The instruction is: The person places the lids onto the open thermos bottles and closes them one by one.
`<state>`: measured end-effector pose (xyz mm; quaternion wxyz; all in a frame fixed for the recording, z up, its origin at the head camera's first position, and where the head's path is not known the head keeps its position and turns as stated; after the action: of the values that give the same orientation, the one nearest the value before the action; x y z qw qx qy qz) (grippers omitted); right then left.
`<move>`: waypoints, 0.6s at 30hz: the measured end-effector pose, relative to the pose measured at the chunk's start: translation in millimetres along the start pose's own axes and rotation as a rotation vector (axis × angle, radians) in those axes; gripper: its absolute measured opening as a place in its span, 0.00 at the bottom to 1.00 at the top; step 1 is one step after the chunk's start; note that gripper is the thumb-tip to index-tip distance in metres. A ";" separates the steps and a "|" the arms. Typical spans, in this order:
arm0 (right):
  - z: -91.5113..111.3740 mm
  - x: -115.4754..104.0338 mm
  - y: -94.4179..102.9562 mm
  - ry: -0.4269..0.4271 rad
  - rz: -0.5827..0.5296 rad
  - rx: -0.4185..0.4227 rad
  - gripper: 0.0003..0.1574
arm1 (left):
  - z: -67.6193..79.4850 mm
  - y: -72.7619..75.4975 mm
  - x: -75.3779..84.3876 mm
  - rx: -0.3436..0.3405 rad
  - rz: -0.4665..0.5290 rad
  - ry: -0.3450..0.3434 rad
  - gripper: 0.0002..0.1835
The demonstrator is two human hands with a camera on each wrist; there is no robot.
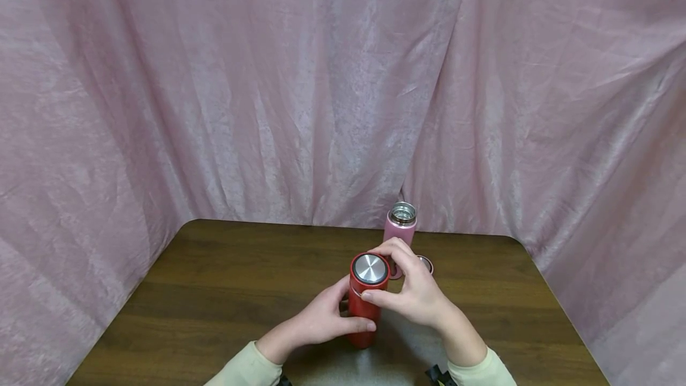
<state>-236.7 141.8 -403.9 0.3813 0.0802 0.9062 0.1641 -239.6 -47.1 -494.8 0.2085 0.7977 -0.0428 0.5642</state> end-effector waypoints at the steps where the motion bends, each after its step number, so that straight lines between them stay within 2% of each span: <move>1: -0.1 0.0 0.0 0.002 0.002 0.002 0.37 | 0.0 0.0 -0.1 -0.001 0.001 0.001 0.36; 10: -0.1 1.5 -0.6 0.007 0.013 0.002 0.40 | 0.0 0.0 0.1 0.001 -0.009 -0.004 0.37; 18: 1.6 4.6 -0.8 0.007 -0.025 -0.055 0.46 | 0.5 -0.1 -0.8 -0.009 0.006 0.013 0.37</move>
<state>-238.7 142.6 -408.4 0.3820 0.0578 0.9038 0.1843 -239.5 -47.4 -495.7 0.2105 0.7932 -0.0462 0.5696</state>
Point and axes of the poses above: each hand's wrist, its own z-axis away from the middle knuckle, its own y-axis out of the back of the hand, x = y × z, the point moved 5 cm from there along -z, towards the middle knuckle, and after that the axes turned 13 degrees about x, right-handed, at the moved point
